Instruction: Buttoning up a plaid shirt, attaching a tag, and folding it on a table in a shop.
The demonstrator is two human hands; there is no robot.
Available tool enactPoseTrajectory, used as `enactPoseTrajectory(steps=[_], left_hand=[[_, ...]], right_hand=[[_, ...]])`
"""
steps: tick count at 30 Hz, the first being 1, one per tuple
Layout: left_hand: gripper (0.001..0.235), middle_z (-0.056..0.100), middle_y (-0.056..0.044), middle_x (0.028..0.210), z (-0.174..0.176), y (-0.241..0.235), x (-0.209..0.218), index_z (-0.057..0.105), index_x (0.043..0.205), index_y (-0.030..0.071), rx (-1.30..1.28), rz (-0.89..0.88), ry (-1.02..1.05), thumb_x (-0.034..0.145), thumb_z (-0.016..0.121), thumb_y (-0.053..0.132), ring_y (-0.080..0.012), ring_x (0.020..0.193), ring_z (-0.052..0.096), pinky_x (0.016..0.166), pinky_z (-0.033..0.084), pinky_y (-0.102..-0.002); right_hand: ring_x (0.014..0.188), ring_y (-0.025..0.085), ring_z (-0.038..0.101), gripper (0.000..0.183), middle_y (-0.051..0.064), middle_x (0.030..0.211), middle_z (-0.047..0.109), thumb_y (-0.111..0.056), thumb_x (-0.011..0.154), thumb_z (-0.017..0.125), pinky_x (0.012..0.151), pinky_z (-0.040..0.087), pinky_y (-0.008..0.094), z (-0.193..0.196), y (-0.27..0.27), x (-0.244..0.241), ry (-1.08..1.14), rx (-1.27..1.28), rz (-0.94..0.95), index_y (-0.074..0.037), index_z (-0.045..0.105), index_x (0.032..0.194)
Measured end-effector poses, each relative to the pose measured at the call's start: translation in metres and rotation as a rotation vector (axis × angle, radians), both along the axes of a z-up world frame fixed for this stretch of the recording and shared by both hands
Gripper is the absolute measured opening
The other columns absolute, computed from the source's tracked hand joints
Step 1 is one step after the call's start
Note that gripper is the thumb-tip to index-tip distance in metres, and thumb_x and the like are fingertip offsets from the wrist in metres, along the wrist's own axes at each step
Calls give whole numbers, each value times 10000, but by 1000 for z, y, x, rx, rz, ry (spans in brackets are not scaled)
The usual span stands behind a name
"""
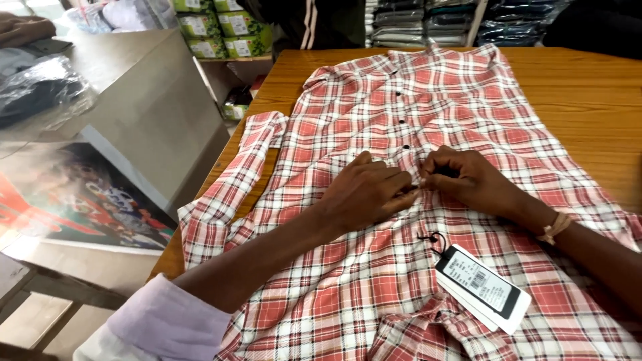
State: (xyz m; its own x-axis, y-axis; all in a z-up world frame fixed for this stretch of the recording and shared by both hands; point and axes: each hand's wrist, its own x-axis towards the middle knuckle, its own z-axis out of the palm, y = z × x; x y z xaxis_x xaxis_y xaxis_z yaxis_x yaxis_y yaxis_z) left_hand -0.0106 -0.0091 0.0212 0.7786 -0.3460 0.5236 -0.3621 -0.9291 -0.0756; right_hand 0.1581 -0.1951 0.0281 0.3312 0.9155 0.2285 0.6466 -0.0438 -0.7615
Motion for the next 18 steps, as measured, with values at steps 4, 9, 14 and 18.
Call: enactPoseTrajectory(steps=[4, 9, 14, 18], left_hand=[[396, 706, -40, 792, -6, 3, 4, 711, 1049, 95, -48, 50, 91, 1064, 513, 438, -163, 670, 635, 849, 494, -446], [384, 704, -27, 813, -6, 3, 2, 713, 1063, 89, -69, -6, 37, 1065, 503, 411, -147, 674, 630, 854, 486, -463], [306, 686, -20, 764, 5, 0, -4, 730, 998, 112, -120, 42, 94, 1044, 545, 351, -159, 676, 615, 872, 470, -456], [289, 688, -29, 784, 8, 0, -7, 726, 1002, 101, -139, 19, 63, 1011, 591, 356, -174, 720, 624, 846, 461, -450]], right_hand=[[709, 87, 579, 128, 0, 892, 650, -179, 973, 638, 653, 490, 297, 6, 1, -6, -44, -50, -20, -66, 696, 965], [684, 83, 547, 127, -3, 863, 649, -182, 962, 648, 620, 458, 292, 8, 0, -9, 18, -59, -28, -68, 704, 955], [661, 87, 518, 135, -9, 842, 644, -195, 971, 653, 606, 439, 293, 14, -1, -14, -17, -108, -61, -71, 703, 952], [666, 104, 508, 131, 10, 846, 626, -182, 979, 653, 614, 434, 308, 8, -1, -9, -17, -137, -62, -60, 700, 964]])
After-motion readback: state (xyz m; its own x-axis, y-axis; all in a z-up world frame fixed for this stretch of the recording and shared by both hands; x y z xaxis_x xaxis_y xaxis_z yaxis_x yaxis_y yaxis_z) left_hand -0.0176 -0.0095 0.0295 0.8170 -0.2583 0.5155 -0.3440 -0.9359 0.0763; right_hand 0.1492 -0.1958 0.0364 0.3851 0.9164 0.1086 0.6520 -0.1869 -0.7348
